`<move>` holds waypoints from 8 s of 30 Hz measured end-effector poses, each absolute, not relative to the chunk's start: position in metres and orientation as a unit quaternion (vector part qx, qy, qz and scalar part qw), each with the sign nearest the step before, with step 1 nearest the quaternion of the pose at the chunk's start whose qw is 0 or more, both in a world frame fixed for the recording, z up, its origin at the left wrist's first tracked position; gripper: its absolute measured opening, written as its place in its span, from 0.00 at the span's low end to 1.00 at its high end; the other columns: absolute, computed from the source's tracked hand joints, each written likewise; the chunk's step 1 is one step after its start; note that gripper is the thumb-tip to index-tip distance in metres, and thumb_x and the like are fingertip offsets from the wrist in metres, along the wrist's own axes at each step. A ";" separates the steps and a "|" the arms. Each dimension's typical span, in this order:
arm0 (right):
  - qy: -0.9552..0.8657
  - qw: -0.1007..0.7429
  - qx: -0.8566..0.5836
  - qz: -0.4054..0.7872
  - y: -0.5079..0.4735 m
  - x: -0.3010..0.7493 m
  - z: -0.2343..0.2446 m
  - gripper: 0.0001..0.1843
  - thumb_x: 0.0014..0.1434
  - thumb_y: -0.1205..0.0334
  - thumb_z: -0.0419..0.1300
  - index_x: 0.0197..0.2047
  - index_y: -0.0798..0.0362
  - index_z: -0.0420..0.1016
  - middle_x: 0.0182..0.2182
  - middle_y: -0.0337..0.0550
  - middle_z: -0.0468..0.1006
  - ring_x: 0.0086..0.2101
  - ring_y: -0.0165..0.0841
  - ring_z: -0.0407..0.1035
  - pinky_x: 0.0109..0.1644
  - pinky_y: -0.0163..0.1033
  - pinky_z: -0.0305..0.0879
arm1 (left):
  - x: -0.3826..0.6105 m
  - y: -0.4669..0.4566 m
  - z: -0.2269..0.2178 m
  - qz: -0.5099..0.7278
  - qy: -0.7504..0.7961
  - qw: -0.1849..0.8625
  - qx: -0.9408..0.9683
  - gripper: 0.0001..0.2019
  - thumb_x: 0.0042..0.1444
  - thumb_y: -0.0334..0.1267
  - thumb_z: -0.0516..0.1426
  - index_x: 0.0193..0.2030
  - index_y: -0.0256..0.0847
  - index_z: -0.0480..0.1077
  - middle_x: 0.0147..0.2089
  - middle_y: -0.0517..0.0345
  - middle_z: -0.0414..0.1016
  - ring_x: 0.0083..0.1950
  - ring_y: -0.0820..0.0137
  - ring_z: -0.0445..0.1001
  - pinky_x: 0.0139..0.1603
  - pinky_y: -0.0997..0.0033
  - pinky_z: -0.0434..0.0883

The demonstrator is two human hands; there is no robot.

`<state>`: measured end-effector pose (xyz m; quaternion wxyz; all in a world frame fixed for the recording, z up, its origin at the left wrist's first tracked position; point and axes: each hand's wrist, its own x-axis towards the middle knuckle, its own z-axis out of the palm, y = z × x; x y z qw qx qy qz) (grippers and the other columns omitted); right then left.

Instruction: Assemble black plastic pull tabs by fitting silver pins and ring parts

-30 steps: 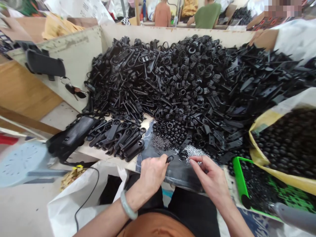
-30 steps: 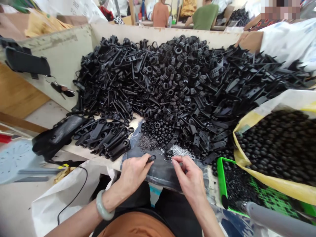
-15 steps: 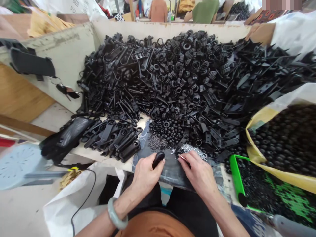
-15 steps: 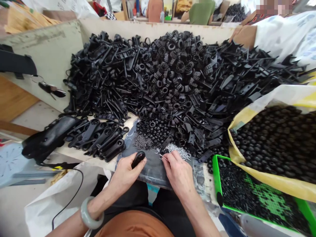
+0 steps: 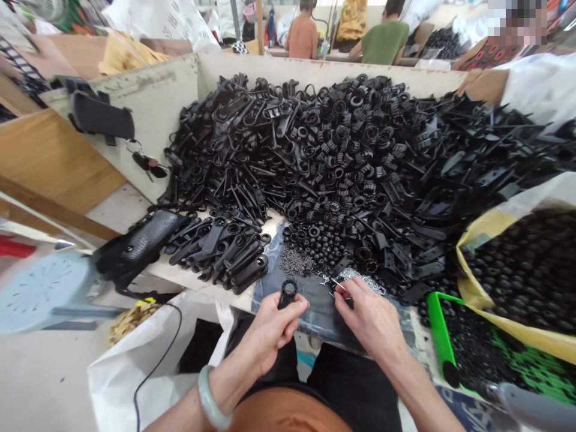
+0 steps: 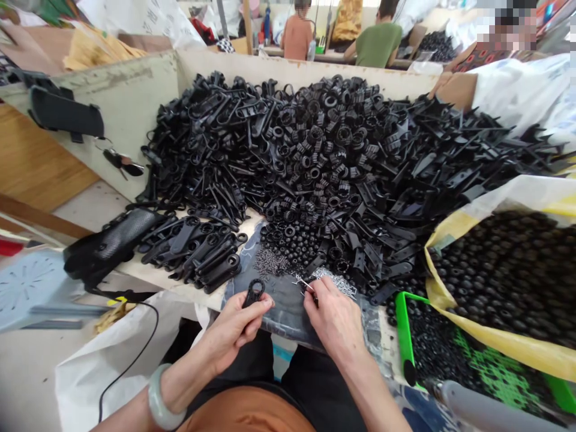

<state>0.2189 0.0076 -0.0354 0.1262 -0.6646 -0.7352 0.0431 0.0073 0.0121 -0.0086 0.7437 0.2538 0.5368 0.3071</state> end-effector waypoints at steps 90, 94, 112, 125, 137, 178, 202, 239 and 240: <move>-0.585 0.510 -0.522 0.353 -0.031 0.188 -0.033 0.06 0.64 0.63 0.67 0.43 0.46 0.86 0.32 0.40 0.83 0.28 0.30 0.74 0.30 0.31 0.70 | 0.025 -0.001 -0.010 0.307 0.511 0.787 0.160 0.19 0.41 0.45 0.71 0.31 0.40 0.67 0.17 0.72 0.60 0.18 0.83 0.51 0.18 0.78 0.44; -0.608 0.507 -0.523 0.317 -0.033 0.189 -0.031 0.08 0.64 0.65 0.66 0.45 0.46 0.85 0.32 0.39 0.82 0.24 0.27 0.71 0.26 0.29 0.67 | 0.027 0.000 -0.007 0.290 0.506 0.803 0.123 0.22 0.39 0.43 0.72 0.31 0.42 0.63 0.19 0.71 0.63 0.18 0.83 0.54 0.20 0.78 0.45; -0.671 0.441 -0.543 0.247 -0.034 0.191 -0.035 0.06 0.66 0.65 0.62 0.45 0.50 0.79 0.30 0.36 0.75 0.20 0.25 0.61 0.22 0.31 0.61 | 0.014 -0.008 -0.003 0.245 0.430 0.844 0.204 0.18 0.46 0.40 0.57 0.45 0.39 0.68 0.23 0.61 0.72 0.22 0.74 0.64 0.22 0.76 0.56; -0.809 0.358 -0.459 0.076 -0.022 0.195 -0.027 0.06 0.71 0.65 0.58 0.46 0.53 0.77 0.33 0.42 0.82 0.30 0.29 0.78 0.35 0.32 0.71 | 0.014 -0.008 0.001 0.221 0.461 0.811 0.283 0.12 0.48 0.38 0.55 0.41 0.40 0.67 0.28 0.62 0.71 0.25 0.76 0.63 0.30 0.73 0.57; -0.834 0.323 -0.446 0.016 -0.022 0.202 -0.029 0.06 0.70 0.66 0.61 0.48 0.54 0.78 0.35 0.42 0.83 0.30 0.30 0.77 0.37 0.35 0.69 | 0.019 -0.007 -0.001 0.237 0.469 0.791 0.313 0.08 0.48 0.39 0.57 0.36 0.42 0.66 0.26 0.63 0.64 0.29 0.73 0.63 0.33 0.71 0.61; -0.810 0.365 -0.445 0.112 -0.025 0.200 -0.025 0.08 0.68 0.71 0.59 0.45 0.52 0.78 0.27 0.37 0.77 0.24 0.26 0.72 0.30 0.31 0.68 | 0.014 0.001 -0.004 0.183 0.471 0.671 0.543 0.07 0.65 0.36 0.49 0.35 0.46 0.63 0.29 0.62 0.69 0.32 0.70 0.67 0.37 0.72 0.63; -0.731 0.287 -0.567 0.248 -0.046 0.213 -0.014 0.19 0.75 0.63 0.49 0.65 0.49 0.69 0.43 0.44 0.77 0.39 0.29 0.78 0.42 0.30 0.75 | 0.004 -0.001 -0.025 0.220 0.409 0.758 0.457 0.20 0.68 0.57 0.53 0.46 0.40 0.65 0.30 0.63 0.67 0.27 0.77 0.59 0.28 0.74 0.56; -0.806 0.197 -0.558 0.006 -0.063 0.199 -0.033 0.23 0.73 0.73 0.46 0.64 0.51 0.73 0.39 0.44 0.82 0.35 0.31 0.74 0.37 0.35 0.66 | 0.013 0.000 -0.032 0.240 0.446 0.764 0.400 0.22 0.62 0.60 0.57 0.41 0.39 0.64 0.25 0.66 0.64 0.23 0.78 0.57 0.24 0.76 0.53; -0.805 0.195 -0.561 0.004 -0.064 0.198 -0.033 0.24 0.72 0.74 0.46 0.64 0.51 0.73 0.39 0.44 0.82 0.35 0.32 0.74 0.37 0.35 0.67 | 0.014 0.000 -0.032 0.240 0.447 0.766 0.393 0.23 0.61 0.60 0.57 0.41 0.40 0.64 0.25 0.67 0.64 0.23 0.78 0.56 0.23 0.76 0.53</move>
